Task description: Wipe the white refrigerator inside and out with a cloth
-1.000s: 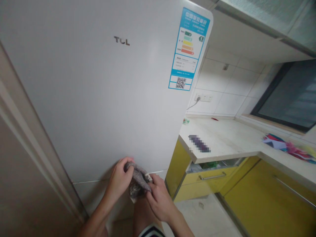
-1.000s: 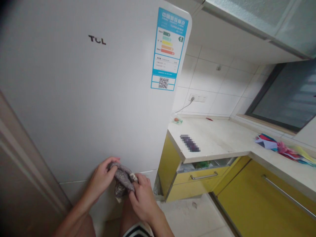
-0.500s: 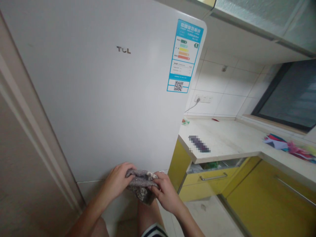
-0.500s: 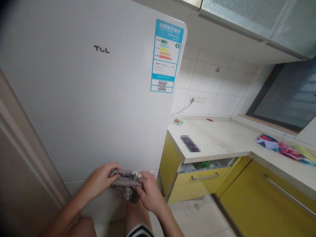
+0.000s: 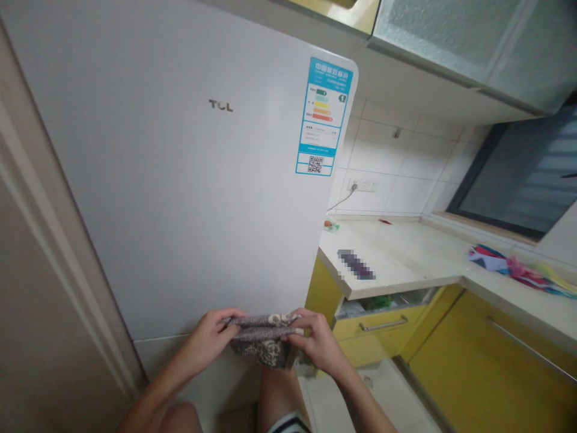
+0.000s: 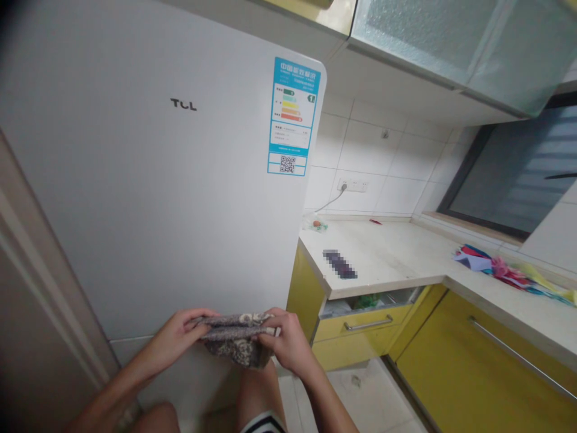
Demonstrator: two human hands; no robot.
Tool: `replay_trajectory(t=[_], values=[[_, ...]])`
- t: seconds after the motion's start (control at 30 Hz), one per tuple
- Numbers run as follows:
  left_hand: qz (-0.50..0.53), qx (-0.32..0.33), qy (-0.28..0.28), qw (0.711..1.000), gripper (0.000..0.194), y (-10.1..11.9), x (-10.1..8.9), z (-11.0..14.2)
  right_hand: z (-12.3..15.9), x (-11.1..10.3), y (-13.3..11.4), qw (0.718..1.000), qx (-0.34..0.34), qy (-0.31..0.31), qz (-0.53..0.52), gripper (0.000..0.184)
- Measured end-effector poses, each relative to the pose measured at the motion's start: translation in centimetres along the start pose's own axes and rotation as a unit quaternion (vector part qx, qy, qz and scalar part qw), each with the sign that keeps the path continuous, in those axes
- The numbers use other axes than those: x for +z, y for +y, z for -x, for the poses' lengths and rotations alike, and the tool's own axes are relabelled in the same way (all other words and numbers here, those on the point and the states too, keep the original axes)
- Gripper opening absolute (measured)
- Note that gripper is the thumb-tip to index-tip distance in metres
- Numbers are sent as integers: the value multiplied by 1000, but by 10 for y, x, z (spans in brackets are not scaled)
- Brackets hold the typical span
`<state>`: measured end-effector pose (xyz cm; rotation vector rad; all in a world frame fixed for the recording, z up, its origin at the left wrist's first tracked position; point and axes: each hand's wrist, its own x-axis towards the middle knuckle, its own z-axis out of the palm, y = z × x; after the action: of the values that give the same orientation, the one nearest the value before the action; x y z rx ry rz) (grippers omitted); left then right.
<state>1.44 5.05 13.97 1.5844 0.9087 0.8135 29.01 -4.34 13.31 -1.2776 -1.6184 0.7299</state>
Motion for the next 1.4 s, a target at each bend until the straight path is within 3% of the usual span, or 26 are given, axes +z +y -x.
replay_trajectory(t=[0.2,0.33,0.4,0.47,0.6,0.67,0.73,0.8,0.87,0.93,1.0,1.07,1.13,1.23,1.33,1.4], values=[[59,-13,-104,993,60,0,-1,10,4,-12,5,993,40,48,-105,25],[-60,56,-5,997,37,0,5,8,7,-17,6,982,49,82,-163,41],[-45,82,22,995,43,3,14,7,10,-9,6,957,52,135,-251,49],[29,74,45,996,49,7,26,7,15,9,7,911,80,163,-371,59],[53,89,123,987,53,16,49,1,25,63,9,821,203,69,-529,87],[3,117,132,984,49,17,45,-5,26,78,8,796,231,74,-554,85],[-68,151,167,972,45,17,26,-12,22,73,4,794,225,133,-549,82],[-165,217,268,924,43,15,-5,-20,14,49,-2,812,175,247,-499,80],[-267,292,414,820,44,10,-42,-30,1,13,-10,827,87,390,-396,78],[-351,336,505,713,54,-2,-76,-42,-22,-22,-22,840,-33,480,-252,76],[-430,368,512,646,69,-19,-100,-55,-56,-50,-38,868,-165,462,-80,72],[-489,391,495,603,79,-38,-113,-65,-98,-66,-53,867,-280,397,108,65],[-511,399,497,577,84,-53,-119,-73,-138,-71,-63,822,-335,380,260,63],[-504,402,509,570,84,-64,-121,-80,-170,-59,-55,759,-336,419,369,69],[-488,400,513,582,82,-70,-122,-82,-162,-29,-13,739,-348,391,425,69],[-471,392,516,598,80,-75,-124,-83,-143,-6,30,745,-373,335,441,66]])
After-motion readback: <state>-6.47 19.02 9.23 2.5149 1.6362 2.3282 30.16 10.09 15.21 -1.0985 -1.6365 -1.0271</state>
